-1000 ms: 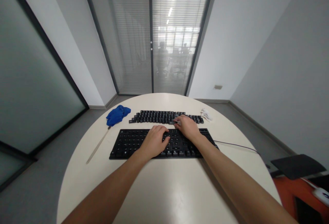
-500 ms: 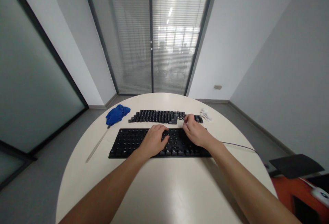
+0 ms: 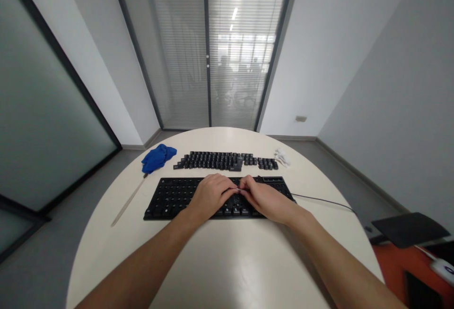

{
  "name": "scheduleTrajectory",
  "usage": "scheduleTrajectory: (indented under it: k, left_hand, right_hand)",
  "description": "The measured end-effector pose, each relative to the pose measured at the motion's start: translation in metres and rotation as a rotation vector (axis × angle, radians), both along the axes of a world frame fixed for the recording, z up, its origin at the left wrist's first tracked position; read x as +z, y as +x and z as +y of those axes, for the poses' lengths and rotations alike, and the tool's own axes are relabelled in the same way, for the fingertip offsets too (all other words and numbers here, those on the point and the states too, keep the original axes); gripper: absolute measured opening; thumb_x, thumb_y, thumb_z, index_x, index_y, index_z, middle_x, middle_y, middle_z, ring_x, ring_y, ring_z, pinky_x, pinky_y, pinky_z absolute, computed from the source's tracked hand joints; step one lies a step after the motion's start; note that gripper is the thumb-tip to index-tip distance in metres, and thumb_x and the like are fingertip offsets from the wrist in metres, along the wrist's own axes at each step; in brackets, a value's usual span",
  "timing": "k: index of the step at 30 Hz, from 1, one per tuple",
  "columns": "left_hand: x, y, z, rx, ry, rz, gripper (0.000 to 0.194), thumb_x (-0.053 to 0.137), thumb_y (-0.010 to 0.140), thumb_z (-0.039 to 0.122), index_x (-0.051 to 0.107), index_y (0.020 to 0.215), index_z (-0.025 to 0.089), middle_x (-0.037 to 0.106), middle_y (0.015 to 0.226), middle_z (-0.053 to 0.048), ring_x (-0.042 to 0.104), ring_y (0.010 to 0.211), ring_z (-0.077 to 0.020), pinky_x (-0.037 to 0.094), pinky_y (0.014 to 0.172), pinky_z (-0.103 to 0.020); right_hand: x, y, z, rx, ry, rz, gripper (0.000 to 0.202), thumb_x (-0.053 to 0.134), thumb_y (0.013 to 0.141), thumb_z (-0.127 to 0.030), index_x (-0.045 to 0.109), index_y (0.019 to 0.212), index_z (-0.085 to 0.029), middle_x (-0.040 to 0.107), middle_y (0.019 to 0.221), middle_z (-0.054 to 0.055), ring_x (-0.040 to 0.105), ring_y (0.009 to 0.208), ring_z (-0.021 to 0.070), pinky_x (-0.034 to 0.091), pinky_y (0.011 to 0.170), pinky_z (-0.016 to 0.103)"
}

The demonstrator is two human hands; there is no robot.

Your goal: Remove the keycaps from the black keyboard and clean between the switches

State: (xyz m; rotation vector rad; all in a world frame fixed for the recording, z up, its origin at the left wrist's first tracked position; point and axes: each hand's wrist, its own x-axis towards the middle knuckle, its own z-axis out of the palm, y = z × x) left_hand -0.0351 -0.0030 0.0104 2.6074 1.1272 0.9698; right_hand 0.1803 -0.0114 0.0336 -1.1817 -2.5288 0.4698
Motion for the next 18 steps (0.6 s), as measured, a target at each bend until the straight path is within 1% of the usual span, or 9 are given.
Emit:
scheduleTrajectory:
  k: [2, 4, 7, 9, 10, 12, 14, 16, 18]
  left_hand:
    - [-0.001, -0.001, 0.003, 0.026, -0.035, -0.092, 0.018, 0.058, 0.096, 0.031, 0.07, 0.086, 0.02, 0.073, 0.089, -0.004, 0.065, 0.088, -0.0209, 0.049, 0.085, -0.037]
    - [-0.002, -0.001, 0.005, 0.061, -0.111, -0.223, 0.018, 0.06, 0.094, 0.031, 0.071, 0.084, 0.02, 0.074, 0.088, -0.004, 0.067, 0.086, -0.0205, 0.051, 0.083, -0.036]
    - [0.0, 0.001, 0.006, 0.071, -0.267, -0.397, 0.015, 0.065, 0.09, 0.03, 0.073, 0.083, 0.02, 0.077, 0.09, -0.003, 0.07, 0.086, -0.0203, 0.054, 0.083, -0.035]
    - [0.001, 0.004, 0.004, 0.046, -0.363, -0.464, 0.012, 0.068, 0.087, 0.03, 0.074, 0.083, 0.02, 0.078, 0.091, -0.002, 0.071, 0.086, -0.0205, 0.054, 0.086, -0.035]
    - [0.002, 0.006, 0.003, 0.028, -0.399, -0.478, 0.012, 0.069, 0.086, 0.031, 0.075, 0.083, 0.021, 0.078, 0.09, -0.002, 0.072, 0.086, -0.0205, 0.054, 0.087, -0.035]
    - [0.002, 0.01, -0.001, -0.029, -0.443, -0.458, 0.012, 0.069, 0.086, 0.031, 0.075, 0.083, 0.021, 0.078, 0.09, -0.001, 0.072, 0.087, -0.0203, 0.054, 0.088, -0.035]
    - [0.001, 0.012, -0.004, -0.085, -0.429, -0.382, 0.013, 0.068, 0.088, 0.031, 0.076, 0.094, 0.022, 0.077, 0.099, -0.003, 0.07, 0.095, -0.0204, 0.053, 0.093, -0.036]
    - [-0.003, 0.012, -0.006, -0.101, -0.369, -0.264, 0.031, 0.067, 0.089, 0.033, 0.069, 0.118, 0.024, 0.07, 0.122, -0.006, 0.063, 0.115, -0.0222, 0.047, 0.104, -0.039]
    - [-0.006, 0.01, -0.008, -0.081, -0.31, -0.107, 0.051, 0.065, 0.09, 0.038, 0.055, 0.138, 0.024, 0.054, 0.144, -0.009, 0.048, 0.134, -0.0254, 0.036, 0.115, -0.046]
  right_hand:
    - [0.003, 0.009, 0.003, -0.039, 0.001, 0.042, 0.018, 0.048, 0.098, -0.032, 0.051, 0.112, -0.022, 0.07, 0.095, 0.006, 0.065, 0.08, 0.02, 0.046, 0.072, 0.029]
    - [0.007, 0.02, 0.008, -0.112, -0.025, 0.112, 0.018, 0.056, 0.094, -0.036, 0.061, 0.104, -0.022, 0.072, 0.087, 0.004, 0.066, 0.078, 0.02, 0.047, 0.072, 0.03]
    - [0.008, 0.031, 0.015, -0.186, -0.174, 0.43, 0.027, 0.064, 0.087, -0.046, 0.069, 0.092, -0.019, 0.072, 0.08, 0.005, 0.066, 0.073, 0.0189, 0.051, 0.067, 0.029]
    - [0.006, 0.031, 0.017, -0.217, -0.253, 0.638, 0.037, 0.068, 0.082, -0.052, 0.071, 0.091, -0.017, 0.071, 0.075, 0.005, 0.065, 0.067, 0.0175, 0.053, 0.063, 0.029]
    - [0.005, 0.029, 0.017, -0.215, -0.281, 0.696, 0.04, 0.069, 0.081, -0.054, 0.071, 0.091, -0.016, 0.071, 0.074, 0.004, 0.064, 0.065, 0.0168, 0.053, 0.062, 0.029]
    - [0.003, 0.024, 0.016, -0.171, -0.318, 0.711, 0.041, 0.067, 0.082, -0.056, 0.072, 0.088, -0.016, 0.071, 0.074, 0.004, 0.063, 0.064, 0.0159, 0.053, 0.063, 0.029]
    - [0.003, 0.023, 0.015, -0.118, -0.313, 0.662, 0.041, 0.062, 0.086, -0.056, 0.071, 0.08, -0.016, 0.071, 0.078, 0.005, 0.064, 0.07, 0.0166, 0.053, 0.067, 0.029]
    - [0.005, 0.029, 0.015, -0.119, -0.252, 0.613, 0.043, 0.058, 0.09, -0.054, 0.069, 0.072, -0.016, 0.07, 0.077, 0.005, 0.064, 0.074, 0.0174, 0.052, 0.07, 0.029]
    - [0.008, 0.04, 0.016, -0.157, -0.178, 0.548, 0.042, 0.058, 0.091, -0.053, 0.067, 0.071, -0.017, 0.068, 0.072, 0.004, 0.061, 0.07, 0.0167, 0.049, 0.068, 0.028]
